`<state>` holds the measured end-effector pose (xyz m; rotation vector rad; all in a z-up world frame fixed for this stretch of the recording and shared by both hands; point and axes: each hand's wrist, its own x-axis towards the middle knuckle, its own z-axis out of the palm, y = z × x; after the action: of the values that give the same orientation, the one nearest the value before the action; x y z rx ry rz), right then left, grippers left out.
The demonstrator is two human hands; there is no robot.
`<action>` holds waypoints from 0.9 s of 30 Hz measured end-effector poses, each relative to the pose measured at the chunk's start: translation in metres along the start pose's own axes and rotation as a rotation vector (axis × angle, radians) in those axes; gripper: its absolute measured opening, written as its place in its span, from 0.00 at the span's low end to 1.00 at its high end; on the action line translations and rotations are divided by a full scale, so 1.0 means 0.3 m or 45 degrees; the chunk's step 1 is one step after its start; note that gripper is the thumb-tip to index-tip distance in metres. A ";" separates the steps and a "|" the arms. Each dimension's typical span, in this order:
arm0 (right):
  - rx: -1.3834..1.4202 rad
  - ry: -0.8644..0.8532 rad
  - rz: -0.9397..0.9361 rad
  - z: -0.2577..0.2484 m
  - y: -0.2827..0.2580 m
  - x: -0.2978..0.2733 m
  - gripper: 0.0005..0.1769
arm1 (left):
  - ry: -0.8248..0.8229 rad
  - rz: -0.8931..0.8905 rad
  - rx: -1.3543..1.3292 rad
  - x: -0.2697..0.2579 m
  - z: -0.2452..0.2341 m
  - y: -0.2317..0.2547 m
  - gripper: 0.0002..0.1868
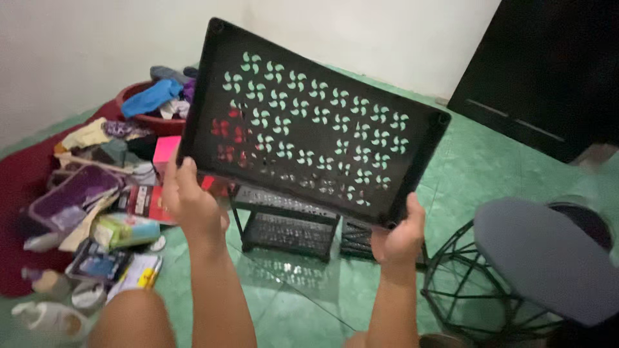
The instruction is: The person assembles a black metal three-tier shelf by hand. They insert the vertical support poles into the perforated trays and stack the tiers to form the complete unit.
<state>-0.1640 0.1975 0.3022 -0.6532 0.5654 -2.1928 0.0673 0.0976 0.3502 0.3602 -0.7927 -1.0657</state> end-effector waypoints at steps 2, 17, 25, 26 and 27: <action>-0.009 0.043 0.075 -0.005 -0.038 -0.031 0.26 | 0.019 0.099 0.090 -0.035 0.017 0.013 0.17; -0.108 0.044 -0.085 0.012 -0.033 0.267 0.27 | 0.118 0.306 0.820 0.258 0.050 -0.272 0.11; -0.440 0.111 -0.362 0.041 0.121 0.501 0.24 | 0.001 0.352 1.075 0.489 0.002 -0.357 0.12; -0.884 0.081 -0.589 0.041 0.137 0.523 0.22 | 0.012 0.358 1.096 0.502 0.000 -0.367 0.12; -1.331 0.045 -0.809 0.039 0.155 0.539 0.21 | 0.029 0.359 1.120 0.506 -0.011 -0.375 0.13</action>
<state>-0.2248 0.0422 0.3280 -1.4796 1.7576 -2.3507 0.0356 -0.0884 0.3396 0.9657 -1.2292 -0.3978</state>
